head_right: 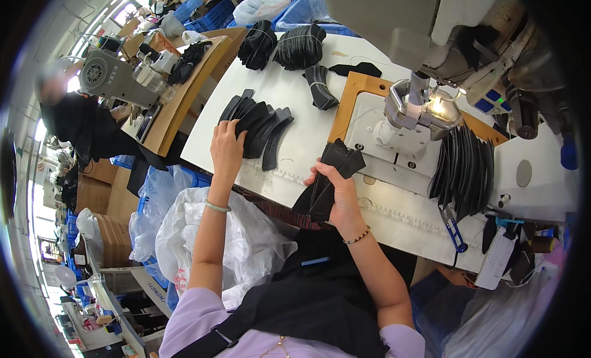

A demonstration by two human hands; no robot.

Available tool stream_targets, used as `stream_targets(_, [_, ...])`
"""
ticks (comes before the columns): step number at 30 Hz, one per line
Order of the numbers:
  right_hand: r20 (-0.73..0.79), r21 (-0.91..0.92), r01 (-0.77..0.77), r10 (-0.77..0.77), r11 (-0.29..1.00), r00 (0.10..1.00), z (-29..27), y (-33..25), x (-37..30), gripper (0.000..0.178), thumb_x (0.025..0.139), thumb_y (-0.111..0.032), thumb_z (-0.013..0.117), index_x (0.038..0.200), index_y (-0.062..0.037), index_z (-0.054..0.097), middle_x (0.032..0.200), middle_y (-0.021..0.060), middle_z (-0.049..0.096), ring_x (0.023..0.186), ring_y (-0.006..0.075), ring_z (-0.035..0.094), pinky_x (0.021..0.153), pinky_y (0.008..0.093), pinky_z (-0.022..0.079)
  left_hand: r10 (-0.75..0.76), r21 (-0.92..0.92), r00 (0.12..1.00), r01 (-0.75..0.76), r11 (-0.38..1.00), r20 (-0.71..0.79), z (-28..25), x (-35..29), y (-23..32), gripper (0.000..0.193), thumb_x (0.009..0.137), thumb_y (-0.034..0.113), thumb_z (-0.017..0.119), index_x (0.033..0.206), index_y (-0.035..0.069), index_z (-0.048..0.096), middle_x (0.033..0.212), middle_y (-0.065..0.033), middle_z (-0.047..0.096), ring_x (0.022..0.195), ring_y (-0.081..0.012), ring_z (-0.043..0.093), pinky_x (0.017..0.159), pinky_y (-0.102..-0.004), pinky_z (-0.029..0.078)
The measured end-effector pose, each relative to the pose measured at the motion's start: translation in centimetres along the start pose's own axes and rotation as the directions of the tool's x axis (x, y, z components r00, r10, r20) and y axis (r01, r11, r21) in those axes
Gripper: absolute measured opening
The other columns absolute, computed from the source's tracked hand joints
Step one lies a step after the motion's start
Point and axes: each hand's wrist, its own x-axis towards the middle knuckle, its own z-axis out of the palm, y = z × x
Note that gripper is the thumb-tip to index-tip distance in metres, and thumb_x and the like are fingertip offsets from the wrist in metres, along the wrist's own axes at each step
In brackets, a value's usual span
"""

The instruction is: The recorder is sorting and stitching black shoe components at a sewing machine station in a factory.

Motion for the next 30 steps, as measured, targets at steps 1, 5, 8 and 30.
stream_targets(1, [0.014, -0.013, -0.006, 0.006, 1.000, 1.000, -0.1, 0.0, 0.0, 0.030, 0.083, -0.012, 0.068, 0.107, 0.0021, 0.055, 0.084, 0.0090, 0.061, 0.072, 0.0181, 0.063, 0.072, 0.0340, 0.054, 0.009, -0.005, 1.000, -0.009, 1.000, -0.007, -0.1, -0.1, 0.1, 0.030, 0.080, 0.012, 0.069, 0.107, 0.002, 0.060, 0.101, -0.0117, 0.059, 0.095, -0.0290, 0.056, 0.085, -0.0376, 0.046])
stream_targets(5, [0.133, -0.082, -0.027, 0.037, 0.996, 0.990, 0.3, 0.3, -0.1, 0.028, 0.084, -0.012, 0.068, 0.106, 0.0005, 0.055, 0.096, 0.0111, 0.063, 0.083, 0.0190, 0.064, 0.077, 0.0345, 0.054, -0.022, -0.087, 0.993, 0.012, 0.996, -0.117, -0.9, -0.4, -0.2, 0.028, 0.082, 0.011, 0.068, 0.108, 0.003, 0.059, 0.098, -0.0127, 0.059, 0.091, -0.0300, 0.059, 0.080, -0.0381, 0.048])
stream_targets(8, [0.108, -0.005, -0.068, 0.068, 0.998, 0.992, 0.4, 0.6, -0.2, 0.026, 0.084, -0.011, 0.067, 0.106, -0.0020, 0.056, 0.112, 0.0133, 0.061, 0.098, 0.0204, 0.061, 0.086, 0.0366, 0.052, -0.183, -0.411, 0.977, 0.124, 0.903, -0.106, -3.4, -1.1, 3.5, 0.028, 0.082, 0.007, 0.069, 0.109, 0.004, 0.060, 0.094, -0.0128, 0.059, 0.086, -0.0280, 0.061, 0.075, -0.0343, 0.050])
stream_targets(30, [0.121, -0.016, -0.038, 0.039, 0.999, 0.992, 0.4, -0.2, -0.6, 0.021, 0.087, -0.011, 0.065, 0.102, -0.0007, 0.055, 0.109, 0.0162, 0.064, 0.084, 0.0234, 0.066, 0.074, 0.0371, 0.057, -0.064, -0.288, 0.994, 0.088, 0.954, 0.091, 0.6, -0.4, -0.6, 0.033, 0.081, 0.017, 0.070, 0.109, 0.001, 0.064, 0.095, -0.0158, 0.058, 0.089, -0.0289, 0.057, 0.081, -0.0376, 0.047])
